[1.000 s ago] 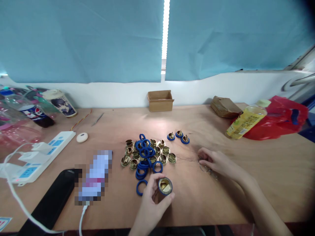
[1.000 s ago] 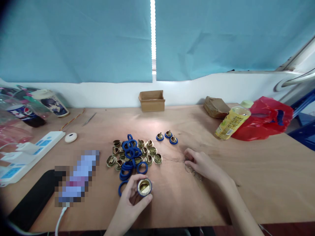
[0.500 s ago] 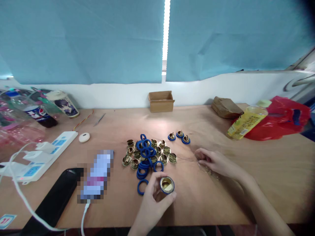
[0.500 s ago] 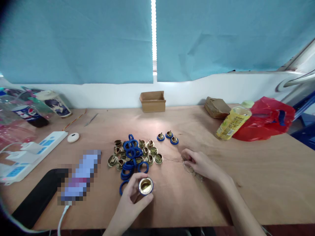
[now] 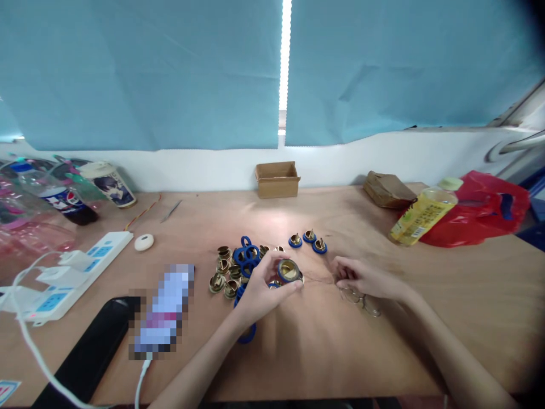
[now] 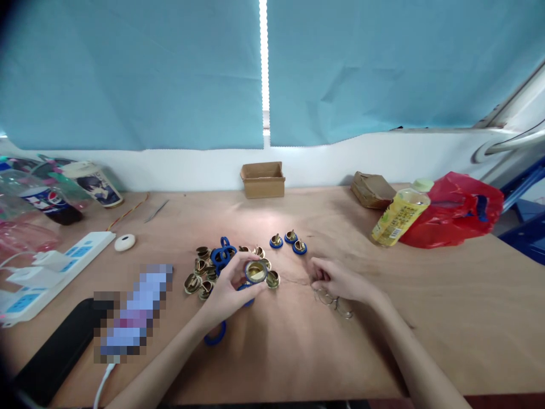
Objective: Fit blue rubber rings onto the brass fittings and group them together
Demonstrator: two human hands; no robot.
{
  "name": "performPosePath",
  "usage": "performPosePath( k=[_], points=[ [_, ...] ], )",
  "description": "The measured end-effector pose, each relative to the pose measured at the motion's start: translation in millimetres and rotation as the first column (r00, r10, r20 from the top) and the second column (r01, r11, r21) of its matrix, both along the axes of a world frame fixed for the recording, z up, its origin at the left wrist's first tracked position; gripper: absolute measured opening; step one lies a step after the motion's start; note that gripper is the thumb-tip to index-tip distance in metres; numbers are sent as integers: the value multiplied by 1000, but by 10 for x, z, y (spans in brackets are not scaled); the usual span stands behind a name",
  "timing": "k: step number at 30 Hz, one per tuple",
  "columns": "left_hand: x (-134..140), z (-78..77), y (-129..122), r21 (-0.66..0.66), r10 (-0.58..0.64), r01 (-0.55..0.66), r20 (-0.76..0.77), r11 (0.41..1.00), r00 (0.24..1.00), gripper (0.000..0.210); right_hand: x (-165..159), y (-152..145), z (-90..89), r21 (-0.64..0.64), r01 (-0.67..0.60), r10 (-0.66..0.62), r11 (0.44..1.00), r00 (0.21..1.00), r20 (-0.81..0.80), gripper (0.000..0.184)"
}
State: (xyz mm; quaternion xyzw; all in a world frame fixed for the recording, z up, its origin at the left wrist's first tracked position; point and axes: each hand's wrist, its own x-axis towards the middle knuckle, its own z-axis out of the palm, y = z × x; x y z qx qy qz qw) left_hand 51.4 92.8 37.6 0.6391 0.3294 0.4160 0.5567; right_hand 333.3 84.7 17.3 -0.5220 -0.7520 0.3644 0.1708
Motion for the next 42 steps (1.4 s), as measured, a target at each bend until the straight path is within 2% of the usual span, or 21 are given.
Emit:
performPosePath(
  k=[2,7,14,16,19,22,24,26,30,32,35,39,42],
  points=[
    [-7,-48,9,-24,35,-35,-1,999,999,38,12,0,-47,-3,27,-27,1000,999,-33,11],
    [-35,-139,-51,-89,36,-37,-17,995,999,38,-24,-16,-64,10,76,-75,997,993,-90,12],
    [-48,-117,-90,-92,24,-27,-37,995,999,39,-74,-15,-7,3,109,-107,994,979,-171,17],
    [-59,-104,-92,-94,20,-23,-29,995,999,39,-95,-9,52,-18,153,-153,988,961,-231,20],
    [-69,-107,-86,-83,17,-16,4,996,1000,39,-203,-6,240,-43,186,-190,982,932,-310,22],
    [-64,-125,-85,-55,34,-31,54,998,998,37,-413,-17,463,18,124,-108,992,921,-374,19],
    [-58,-138,-90,-40,38,-35,76,999,996,35,-568,-31,531,24,71,-53,997,895,-443,19],
    [-54,-148,-97,-44,31,-27,81,999,996,36,-692,-45,496,-67,26,-60,997,824,-563,18],
    [-53,-150,-102,-85,30,-26,48,996,998,42,-803,-75,268,-240,-55,-148,969,650,-745,21],
    [-53,-143,-102,-91,27,-25,21,995,999,44,-814,-91,193,-292,-59,-200,955,600,-774,22],
    [-59,-140,-103,-45,22,-23,-29,999,999,45,-829,-105,174,-366,-53,-290,929,509,-810,22],
    [-71,-177,-117,75,53,-43,-137,996,989,47,-877,-85,166,-475,-14,-441,880,349,-827,25],
    [-63,-223,-140,102,84,-70,-134,992,987,52,-897,-50,117,-560,44,-554,828,221,-803,28]
  ],
)
